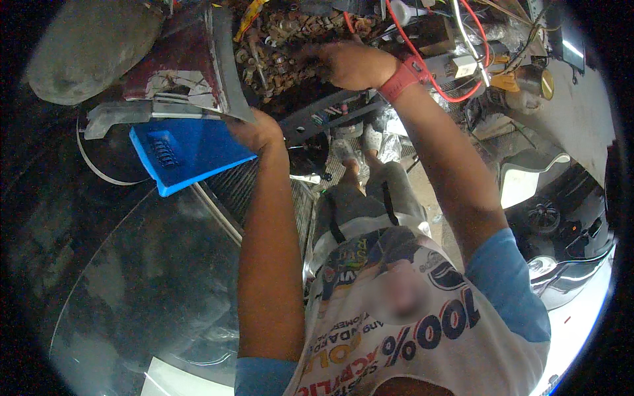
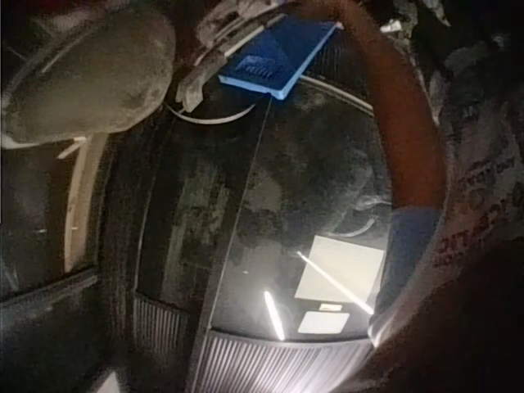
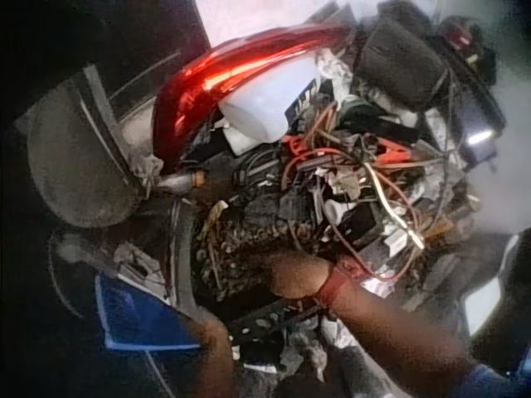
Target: The person searches through a cluttered parts bin, selects a fastener, then uses a cordless drill to remove fasteners from the front bumper of a white car. The person then manually adjusts the bumper edge near the wheel arch.
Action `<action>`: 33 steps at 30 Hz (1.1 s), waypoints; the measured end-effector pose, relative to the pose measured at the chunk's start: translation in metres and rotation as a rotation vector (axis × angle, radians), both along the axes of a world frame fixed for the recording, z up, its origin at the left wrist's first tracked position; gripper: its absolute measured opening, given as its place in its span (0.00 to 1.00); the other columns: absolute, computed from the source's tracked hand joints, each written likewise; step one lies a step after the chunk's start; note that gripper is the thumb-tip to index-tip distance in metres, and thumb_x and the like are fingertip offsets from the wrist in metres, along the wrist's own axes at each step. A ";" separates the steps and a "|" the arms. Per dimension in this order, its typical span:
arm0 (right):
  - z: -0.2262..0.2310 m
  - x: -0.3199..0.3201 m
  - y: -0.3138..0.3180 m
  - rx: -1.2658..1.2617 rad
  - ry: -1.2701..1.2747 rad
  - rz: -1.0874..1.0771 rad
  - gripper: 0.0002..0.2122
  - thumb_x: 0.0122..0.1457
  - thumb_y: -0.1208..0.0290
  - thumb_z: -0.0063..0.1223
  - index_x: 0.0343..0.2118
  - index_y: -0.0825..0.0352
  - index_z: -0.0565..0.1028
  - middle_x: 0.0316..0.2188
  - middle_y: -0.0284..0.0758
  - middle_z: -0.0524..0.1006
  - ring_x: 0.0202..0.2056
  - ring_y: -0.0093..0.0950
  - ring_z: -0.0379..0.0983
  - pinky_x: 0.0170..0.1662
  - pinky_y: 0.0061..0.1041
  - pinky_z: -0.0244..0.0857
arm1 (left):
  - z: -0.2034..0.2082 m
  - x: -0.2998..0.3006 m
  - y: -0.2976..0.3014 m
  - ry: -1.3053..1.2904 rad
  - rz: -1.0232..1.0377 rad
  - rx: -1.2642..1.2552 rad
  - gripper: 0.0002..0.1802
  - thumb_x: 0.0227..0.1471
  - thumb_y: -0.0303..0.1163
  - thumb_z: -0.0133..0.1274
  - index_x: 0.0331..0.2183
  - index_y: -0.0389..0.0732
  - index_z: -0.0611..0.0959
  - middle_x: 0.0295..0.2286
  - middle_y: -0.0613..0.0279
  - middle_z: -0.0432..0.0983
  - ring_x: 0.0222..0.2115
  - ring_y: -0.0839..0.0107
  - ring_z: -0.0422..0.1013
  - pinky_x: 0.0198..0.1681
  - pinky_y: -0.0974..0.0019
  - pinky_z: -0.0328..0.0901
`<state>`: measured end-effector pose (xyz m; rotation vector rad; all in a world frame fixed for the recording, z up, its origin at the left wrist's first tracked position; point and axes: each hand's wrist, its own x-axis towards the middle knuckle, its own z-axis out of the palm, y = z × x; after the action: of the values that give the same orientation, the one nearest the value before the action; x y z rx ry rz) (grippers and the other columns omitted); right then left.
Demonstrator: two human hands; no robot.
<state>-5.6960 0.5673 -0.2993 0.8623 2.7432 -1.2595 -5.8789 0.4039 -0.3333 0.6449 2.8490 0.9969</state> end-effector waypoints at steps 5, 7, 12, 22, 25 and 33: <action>0.007 -0.008 -0.002 0.236 -0.114 -0.233 0.24 0.60 0.63 0.52 0.60 0.58 0.68 0.49 0.48 0.78 0.54 0.52 0.70 0.59 0.52 0.61 | 0.014 0.000 0.002 0.025 -0.023 -0.280 0.27 0.57 0.35 0.52 0.53 0.26 0.70 0.46 0.32 0.74 0.46 0.38 0.72 0.49 0.45 0.69; -0.003 -0.020 -0.001 0.454 -0.147 -0.277 0.28 0.59 0.60 0.54 0.63 0.56 0.66 0.50 0.47 0.78 0.57 0.56 0.67 0.62 0.57 0.56 | 0.016 0.002 0.003 0.022 -0.033 -0.267 0.27 0.58 0.35 0.51 0.53 0.26 0.70 0.46 0.31 0.74 0.46 0.37 0.72 0.48 0.45 0.69; -0.002 -0.063 0.010 0.197 -0.418 -0.189 0.36 0.56 0.52 0.57 0.68 0.54 0.60 0.58 0.50 0.71 0.63 0.60 0.57 0.63 0.68 0.46 | 0.010 0.003 0.003 -0.013 0.010 -0.070 0.28 0.58 0.36 0.50 0.53 0.25 0.70 0.46 0.30 0.73 0.47 0.36 0.72 0.50 0.44 0.68; 0.004 -0.059 -0.066 0.320 -0.115 -0.308 0.31 0.55 0.60 0.54 0.64 0.57 0.67 0.66 0.46 0.61 0.66 0.51 0.55 0.63 0.65 0.48 | 0.001 -0.002 0.000 -0.056 0.027 -0.057 0.24 0.59 0.34 0.47 0.50 0.24 0.73 0.48 0.30 0.72 0.47 0.37 0.71 0.50 0.45 0.67; 0.022 -0.053 -0.081 0.315 -0.106 -0.251 0.29 0.54 0.61 0.54 0.62 0.59 0.70 0.66 0.42 0.62 0.66 0.43 0.59 0.64 0.59 0.51 | 0.010 -0.001 0.001 0.030 -0.045 -0.237 0.23 0.59 0.33 0.47 0.49 0.24 0.74 0.47 0.30 0.73 0.47 0.37 0.72 0.49 0.45 0.68; 0.036 -0.049 -0.088 0.199 -0.145 -0.128 0.24 0.57 0.63 0.50 0.59 0.58 0.72 0.61 0.38 0.70 0.61 0.40 0.66 0.63 0.53 0.55 | 0.022 0.007 0.012 -0.096 0.089 0.028 0.27 0.63 0.42 0.40 0.46 0.26 0.79 0.45 0.33 0.77 0.42 0.40 0.74 0.45 0.46 0.67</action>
<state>-5.7446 0.4798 -0.2638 1.1126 2.7686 -0.9077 -5.8721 0.4163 -0.3118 0.4627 2.8061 1.0520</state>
